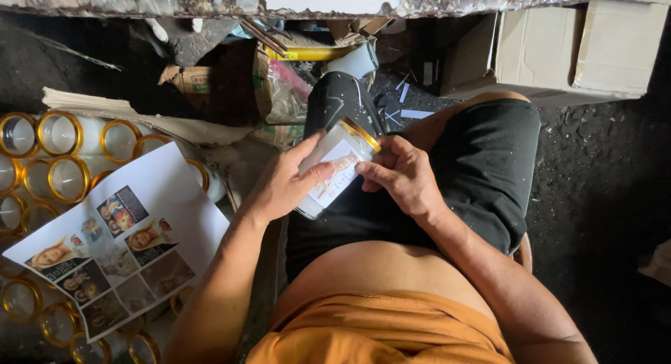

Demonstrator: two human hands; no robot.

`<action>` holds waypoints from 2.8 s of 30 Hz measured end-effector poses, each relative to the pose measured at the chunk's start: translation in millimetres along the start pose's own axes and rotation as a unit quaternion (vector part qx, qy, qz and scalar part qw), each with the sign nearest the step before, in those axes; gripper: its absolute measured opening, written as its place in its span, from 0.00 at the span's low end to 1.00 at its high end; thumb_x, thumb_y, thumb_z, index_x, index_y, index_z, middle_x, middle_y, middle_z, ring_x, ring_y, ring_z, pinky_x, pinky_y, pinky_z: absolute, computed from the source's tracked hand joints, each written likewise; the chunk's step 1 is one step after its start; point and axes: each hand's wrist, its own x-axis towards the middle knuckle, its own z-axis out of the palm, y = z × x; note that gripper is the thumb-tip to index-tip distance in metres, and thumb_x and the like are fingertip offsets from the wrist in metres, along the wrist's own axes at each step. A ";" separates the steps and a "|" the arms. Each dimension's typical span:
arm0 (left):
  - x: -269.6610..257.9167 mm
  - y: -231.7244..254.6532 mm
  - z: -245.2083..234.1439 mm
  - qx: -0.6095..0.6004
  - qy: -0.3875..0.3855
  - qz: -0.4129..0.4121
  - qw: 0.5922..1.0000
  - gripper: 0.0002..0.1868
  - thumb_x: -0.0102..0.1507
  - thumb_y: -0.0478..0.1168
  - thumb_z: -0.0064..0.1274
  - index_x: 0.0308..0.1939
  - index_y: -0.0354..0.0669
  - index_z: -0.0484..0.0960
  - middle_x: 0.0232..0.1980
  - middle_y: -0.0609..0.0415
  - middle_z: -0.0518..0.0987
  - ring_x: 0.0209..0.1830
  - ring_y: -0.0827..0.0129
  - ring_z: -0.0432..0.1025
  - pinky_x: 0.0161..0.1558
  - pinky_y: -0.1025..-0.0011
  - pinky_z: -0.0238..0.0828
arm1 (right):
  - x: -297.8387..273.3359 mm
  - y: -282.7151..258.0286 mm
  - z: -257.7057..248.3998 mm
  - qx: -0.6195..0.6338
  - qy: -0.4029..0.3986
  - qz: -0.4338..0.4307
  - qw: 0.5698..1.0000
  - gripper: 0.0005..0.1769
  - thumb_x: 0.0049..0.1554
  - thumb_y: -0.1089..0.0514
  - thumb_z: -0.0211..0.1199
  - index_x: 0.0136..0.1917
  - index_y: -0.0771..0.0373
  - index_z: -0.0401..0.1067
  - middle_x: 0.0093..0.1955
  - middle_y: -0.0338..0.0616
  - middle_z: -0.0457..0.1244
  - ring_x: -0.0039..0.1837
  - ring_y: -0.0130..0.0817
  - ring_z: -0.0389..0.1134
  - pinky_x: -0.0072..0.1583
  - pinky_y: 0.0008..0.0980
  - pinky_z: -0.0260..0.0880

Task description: Cutting out printed labels with scissors and preparing to apply them to glass candle jars

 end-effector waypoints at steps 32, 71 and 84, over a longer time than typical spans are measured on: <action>-12.3 -34.0 25.3 0.221 0.231 0.261 0.911 0.30 0.54 0.48 0.74 0.59 0.46 0.85 0.62 0.39 0.80 0.55 0.43 0.77 0.55 0.53 0.74 | 0.9 4.8 0.1 0.025 -0.010 -0.035 0.999 0.19 0.52 0.68 0.74 0.53 0.77 0.70 0.29 0.56 0.68 0.32 0.41 0.74 0.36 0.37 0.79; 21.1 -51.1 -2.0 -0.076 0.137 0.042 0.987 0.33 0.46 0.43 0.79 0.56 0.51 0.86 0.50 0.45 0.86 0.51 0.67 0.78 0.50 0.69 0.76 | 36.0 30.3 -17.6 0.069 -0.022 0.001 0.997 0.10 0.60 0.66 0.64 0.56 0.70 0.75 0.36 0.60 0.70 0.36 0.45 0.76 0.38 0.37 0.80; -17.3 -40.4 22.8 0.141 0.209 0.226 0.941 0.34 0.53 0.44 0.75 0.63 0.56 0.82 0.67 0.36 0.76 0.57 0.41 0.76 0.58 0.50 0.72 | 23.4 28.3 -27.5 0.018 -0.071 -0.071 0.995 0.12 0.57 0.67 0.69 0.54 0.73 0.77 0.37 0.59 0.71 0.41 0.41 0.76 0.45 0.37 0.80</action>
